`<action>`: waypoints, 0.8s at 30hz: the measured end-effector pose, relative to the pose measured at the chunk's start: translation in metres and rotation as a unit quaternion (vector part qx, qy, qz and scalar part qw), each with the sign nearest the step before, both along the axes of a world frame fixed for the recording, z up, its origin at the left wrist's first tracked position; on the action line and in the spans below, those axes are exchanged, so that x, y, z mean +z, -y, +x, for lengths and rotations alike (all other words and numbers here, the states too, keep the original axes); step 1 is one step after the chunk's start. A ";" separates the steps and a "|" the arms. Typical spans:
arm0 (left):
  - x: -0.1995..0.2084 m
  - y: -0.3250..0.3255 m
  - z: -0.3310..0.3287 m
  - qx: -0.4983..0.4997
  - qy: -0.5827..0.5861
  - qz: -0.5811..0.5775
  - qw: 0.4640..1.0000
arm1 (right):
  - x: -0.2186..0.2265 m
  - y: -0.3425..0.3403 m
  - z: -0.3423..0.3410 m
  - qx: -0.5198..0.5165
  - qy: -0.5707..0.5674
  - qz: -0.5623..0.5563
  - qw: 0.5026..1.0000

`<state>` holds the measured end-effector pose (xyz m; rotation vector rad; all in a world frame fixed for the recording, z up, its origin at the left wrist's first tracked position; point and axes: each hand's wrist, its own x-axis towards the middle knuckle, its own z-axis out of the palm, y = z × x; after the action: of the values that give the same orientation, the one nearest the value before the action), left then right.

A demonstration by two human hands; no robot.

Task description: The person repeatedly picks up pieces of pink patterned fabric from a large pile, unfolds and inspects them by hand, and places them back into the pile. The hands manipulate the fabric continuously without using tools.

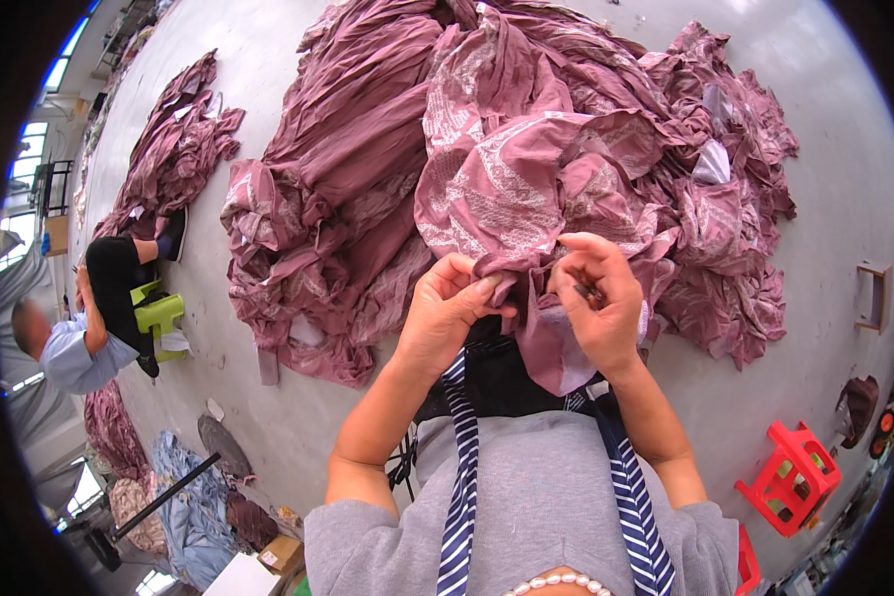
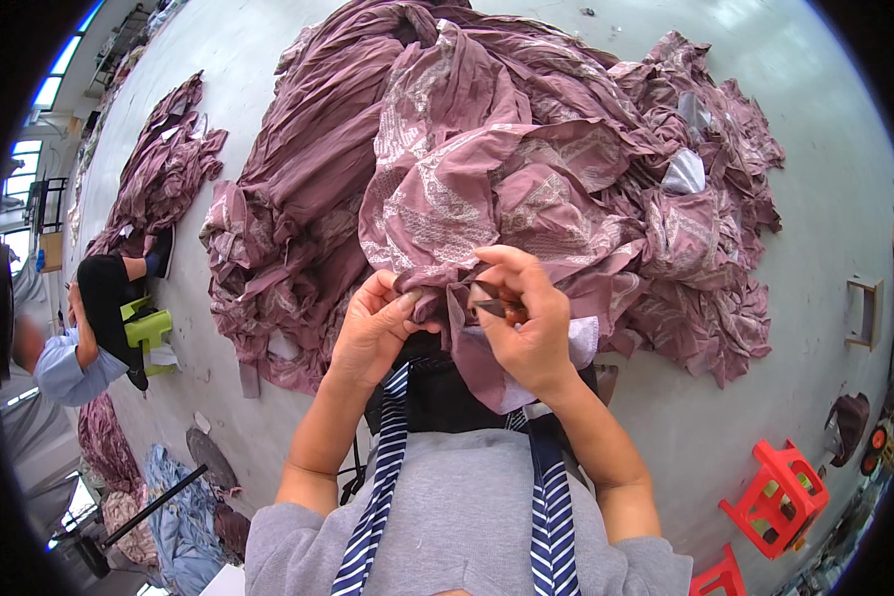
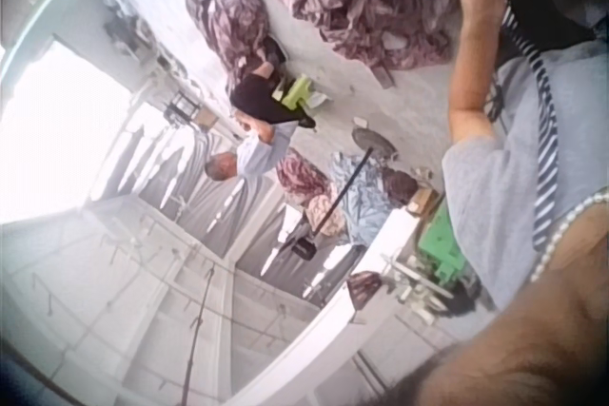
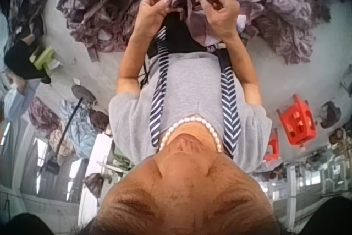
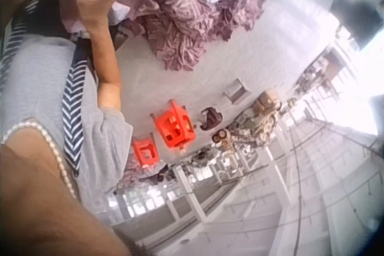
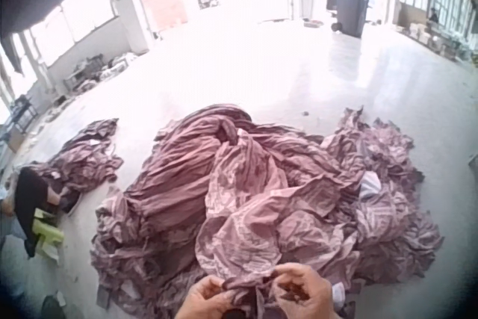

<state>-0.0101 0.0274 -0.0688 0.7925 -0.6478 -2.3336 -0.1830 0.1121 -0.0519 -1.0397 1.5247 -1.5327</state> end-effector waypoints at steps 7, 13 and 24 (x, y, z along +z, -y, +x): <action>-0.011 0.002 -0.002 0.023 -0.012 0.004 1.000 | -0.013 -0.019 -0.015 -0.018 -0.202 0.028 0.979; -0.008 0.003 -0.009 0.040 -0.003 0.045 0.998 | -0.024 -0.022 0.002 -0.052 -0.194 -0.021 0.979; -0.005 0.001 -0.010 0.030 -0.020 0.051 0.998 | -0.016 0.003 0.004 -0.062 -0.305 -0.102 0.945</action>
<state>-0.0198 0.0260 -0.0736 0.7974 -0.4857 -2.3363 -0.1789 0.1086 -0.0677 -1.6815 1.8937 -1.5588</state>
